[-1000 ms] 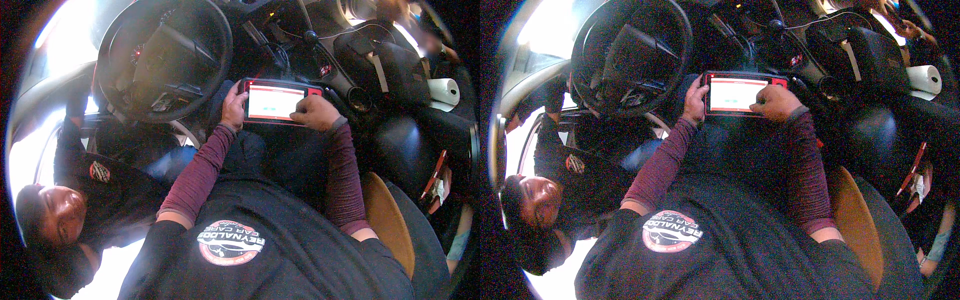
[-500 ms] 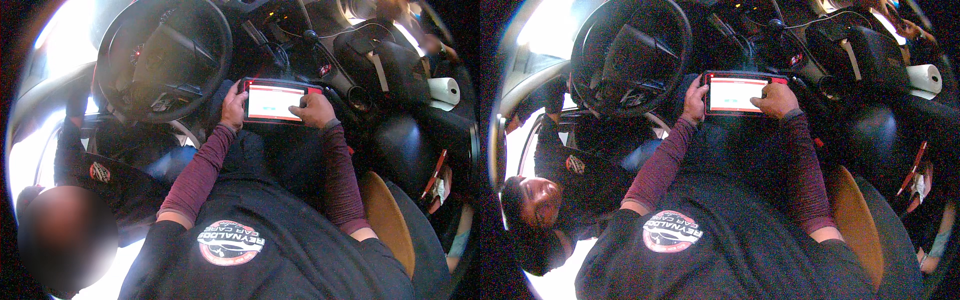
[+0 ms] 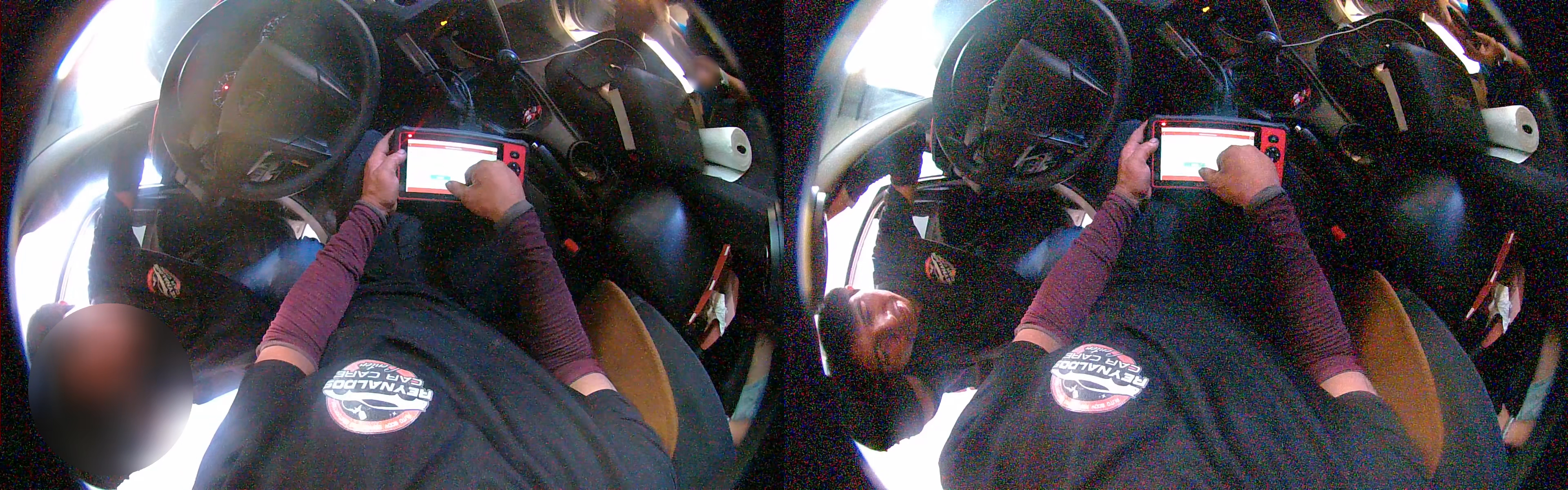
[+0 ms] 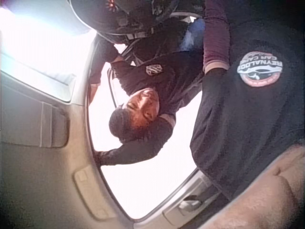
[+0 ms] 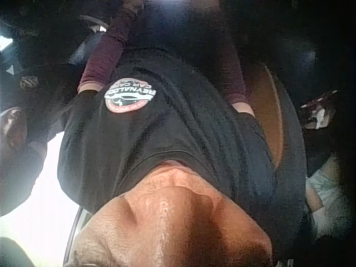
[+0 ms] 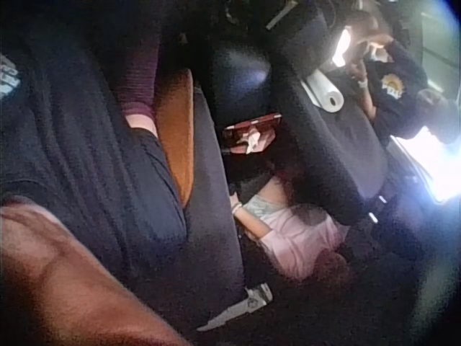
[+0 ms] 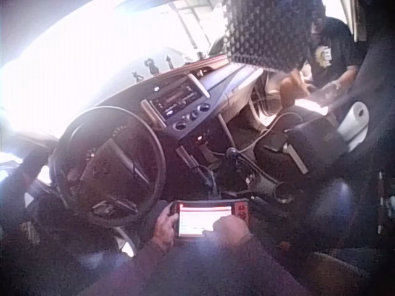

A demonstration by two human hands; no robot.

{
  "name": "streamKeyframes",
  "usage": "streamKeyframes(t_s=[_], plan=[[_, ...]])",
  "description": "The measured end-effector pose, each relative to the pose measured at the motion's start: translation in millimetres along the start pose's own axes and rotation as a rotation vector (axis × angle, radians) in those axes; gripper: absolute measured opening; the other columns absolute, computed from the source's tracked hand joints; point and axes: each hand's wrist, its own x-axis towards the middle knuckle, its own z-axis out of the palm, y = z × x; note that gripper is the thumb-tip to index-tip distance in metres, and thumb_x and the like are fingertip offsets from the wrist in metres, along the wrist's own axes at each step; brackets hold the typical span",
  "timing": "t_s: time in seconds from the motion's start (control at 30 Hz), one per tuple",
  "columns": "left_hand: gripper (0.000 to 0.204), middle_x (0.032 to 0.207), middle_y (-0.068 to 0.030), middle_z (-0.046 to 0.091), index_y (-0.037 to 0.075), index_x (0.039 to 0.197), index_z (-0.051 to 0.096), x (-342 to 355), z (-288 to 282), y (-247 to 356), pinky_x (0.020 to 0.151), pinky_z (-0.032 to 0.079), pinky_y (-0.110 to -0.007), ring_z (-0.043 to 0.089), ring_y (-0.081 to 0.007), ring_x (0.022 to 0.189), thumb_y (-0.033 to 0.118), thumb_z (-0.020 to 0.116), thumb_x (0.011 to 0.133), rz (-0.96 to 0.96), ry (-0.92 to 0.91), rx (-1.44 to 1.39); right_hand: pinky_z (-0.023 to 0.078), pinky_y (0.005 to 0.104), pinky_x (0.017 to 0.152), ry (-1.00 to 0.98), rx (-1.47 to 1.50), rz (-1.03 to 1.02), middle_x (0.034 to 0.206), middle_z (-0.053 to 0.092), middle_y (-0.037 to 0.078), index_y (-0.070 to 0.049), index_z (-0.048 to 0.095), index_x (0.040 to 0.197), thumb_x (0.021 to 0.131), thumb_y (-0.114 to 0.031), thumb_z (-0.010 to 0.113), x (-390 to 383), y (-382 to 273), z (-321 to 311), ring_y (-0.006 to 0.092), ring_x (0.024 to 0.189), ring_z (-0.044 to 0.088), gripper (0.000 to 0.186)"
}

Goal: Using a handheld diagnostic scanner inside a vehicle to check for error codes while interacting with another mechanic.

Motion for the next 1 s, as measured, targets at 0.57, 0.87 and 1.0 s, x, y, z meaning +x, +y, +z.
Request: streamKeyframes(t_s=[0.57,0.87,1.0], plan=[[0.044,0.123,-0.0133,0.062,-0.004,0.134,0.050,-2,-1,-2,0.100,0.044,-0.032,0.059,-0.0217,0.111,0.010,0.048,0.093,0.035,0.016,0.104,0.055,0.0394,0.074,0.119,0.492,-0.181,0.083,0.071,0.017,-0.002,0.073,0.097,0.082,-0.029,0.069,-1,59,-30,0.0282,0.077,0.071,0.032],[0.079,0.143,-0.0247,0.047,-0.006,0.149,0.027,-2,-2,-13,0.111,0.035,-0.035,0.049,-0.0285,0.130,0.014,0.069,0.084,0.206,0.138,0.437,0.038,0.0430,0.109,0.431,0.214,0.208,0.136,0.050,0.026,0.000,0.047,0.141,0.083,-0.051,0.070,7,71,-16,0.0372,0.129,0.048,0.081],[0.082,0.148,-0.0266,0.040,-0.006,0.149,0.027,-5,0,-1,0.113,0.033,-0.036,0.043,-0.0305,0.136,0.015,0.071,0.083,0.183,0.095,0.515,0.037,0.0411,0.110,0.320,0.469,0.199,0.140,0.046,0.028,0.004,0.039,0.144,0.084,-0.052,0.069,17,97,12,0.0375,0.131,0.047,0.087]])
